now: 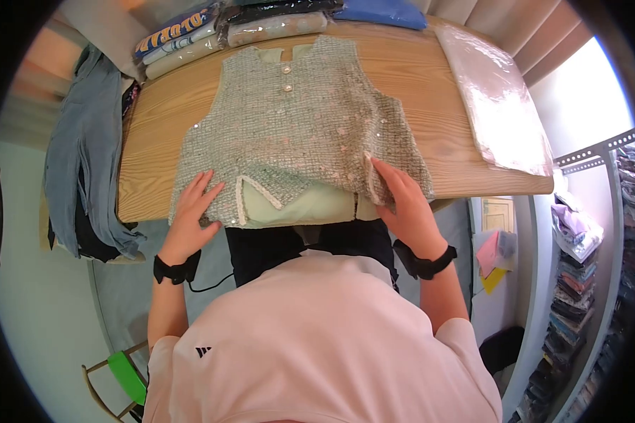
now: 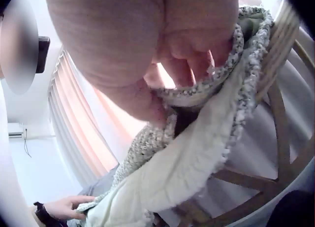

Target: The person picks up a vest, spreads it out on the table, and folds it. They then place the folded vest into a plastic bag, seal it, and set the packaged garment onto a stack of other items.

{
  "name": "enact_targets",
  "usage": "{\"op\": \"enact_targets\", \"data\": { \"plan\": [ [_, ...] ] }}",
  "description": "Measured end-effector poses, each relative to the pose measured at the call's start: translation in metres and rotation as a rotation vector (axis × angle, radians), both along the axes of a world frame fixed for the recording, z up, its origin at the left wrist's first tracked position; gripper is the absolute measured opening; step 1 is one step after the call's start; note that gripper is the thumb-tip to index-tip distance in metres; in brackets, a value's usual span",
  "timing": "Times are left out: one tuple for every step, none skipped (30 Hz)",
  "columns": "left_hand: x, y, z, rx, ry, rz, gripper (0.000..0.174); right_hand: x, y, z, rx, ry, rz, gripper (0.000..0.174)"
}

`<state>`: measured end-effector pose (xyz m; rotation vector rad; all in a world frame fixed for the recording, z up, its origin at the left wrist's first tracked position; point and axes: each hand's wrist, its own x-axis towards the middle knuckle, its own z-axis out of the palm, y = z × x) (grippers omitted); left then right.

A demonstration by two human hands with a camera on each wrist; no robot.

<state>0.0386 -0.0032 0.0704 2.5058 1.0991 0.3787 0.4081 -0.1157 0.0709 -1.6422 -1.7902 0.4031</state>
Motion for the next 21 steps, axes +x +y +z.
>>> {"op": "enact_targets", "data": {
  "plan": [
    [-0.003, 0.002, -0.002, 0.037, -0.019, -0.018, 0.062, 0.005, 0.000, -0.005, 0.015, 0.058, -0.039, 0.059],
    [-0.008, 0.004, -0.004, 0.073, -0.033, -0.034, 0.057, 0.008, 0.000, -0.007, 0.030, 0.119, -0.076, 0.058],
    [-0.013, 0.008, -0.007, 0.071, -0.034, -0.037, 0.057, 0.005, 0.003, -0.002, 0.126, 0.104, -0.127, 0.042],
    [-0.017, 0.013, -0.012, 0.074, -0.109, -0.041, 0.049, 0.006, 0.003, 0.001, 0.125, 0.104, -0.130, 0.042],
    [-0.020, 0.016, -0.015, 0.077, -0.185, -0.045, 0.042, 0.007, 0.003, 0.003, 0.132, 0.106, -0.212, 0.033],
    [-0.020, 0.016, -0.013, 0.078, -0.186, -0.047, 0.042, 0.009, 0.004, 0.006, 0.139, 0.108, -0.295, 0.025],
    [-0.021, 0.017, -0.010, 0.069, -0.312, 0.049, 0.036, 0.009, 0.006, 0.010, 0.191, 0.186, -0.363, 0.015],
    [-0.021, 0.017, -0.006, 0.057, -0.437, 0.145, 0.030, 0.010, 0.006, 0.015, 0.190, 0.184, -0.365, 0.015],
    [-0.018, 0.016, 0.002, 0.059, -0.556, 0.195, 0.030, 0.013, 0.007, 0.019, 0.213, 0.217, -0.392, 0.014],
    [-0.020, 0.017, 0.006, 0.056, -0.556, 0.196, 0.030, 0.015, 0.007, 0.021, 0.235, 0.249, -0.418, 0.013],
    [-0.024, 0.019, 0.010, 0.113, -0.545, 0.178, 0.031, 0.016, 0.007, 0.020, 0.239, 0.293, -0.424, 0.013],
    [-0.028, 0.020, 0.011, 0.172, -0.534, 0.159, 0.032, 0.017, 0.005, 0.020, 0.236, 0.293, -0.423, 0.013],
    [-0.032, 0.020, 0.011, 0.195, -0.457, 0.119, 0.030, 0.019, 0.002, 0.020, 0.190, 0.233, -0.362, 0.014],
    [-0.034, 0.018, 0.011, 0.193, -0.457, 0.123, 0.030, 0.020, 0.000, 0.021, 0.144, 0.174, -0.300, 0.014],
    [-0.035, 0.014, 0.015, 0.206, -0.341, 0.043, 0.026, 0.022, -0.001, 0.023, 0.143, 0.174, -0.298, 0.014],
    [-0.037, 0.011, 0.018, 0.216, -0.225, -0.038, 0.023, 0.024, -0.001, 0.024, 0.196, 0.032, -0.099, 0.015],
    [-0.037, 0.007, 0.019, 0.213, -0.222, -0.036, 0.023, 0.025, -0.002, 0.025, 0.246, -0.108, 0.099, 0.015],
    [-0.036, 0.003, 0.020, 0.187, -0.268, -0.032, 0.021, 0.027, -0.005, 0.020, 0.242, -0.104, 0.099, 0.015],
    [-0.036, -0.001, 0.020, 0.159, -0.313, -0.028, 0.020, 0.029, -0.009, 0.012, 0.226, 0.065, 0.063, 0.014],
    [-0.038, -0.002, 0.017, 0.152, -0.311, -0.029, 0.020, 0.030, -0.011, 0.007, 0.208, 0.232, 0.025, 0.014],
    [-0.042, -0.003, 0.012, 0.142, -0.332, 0.077, 0.022, 0.028, -0.011, 0.006, 0.203, 0.234, 0.023, 0.014]
  ]
}}
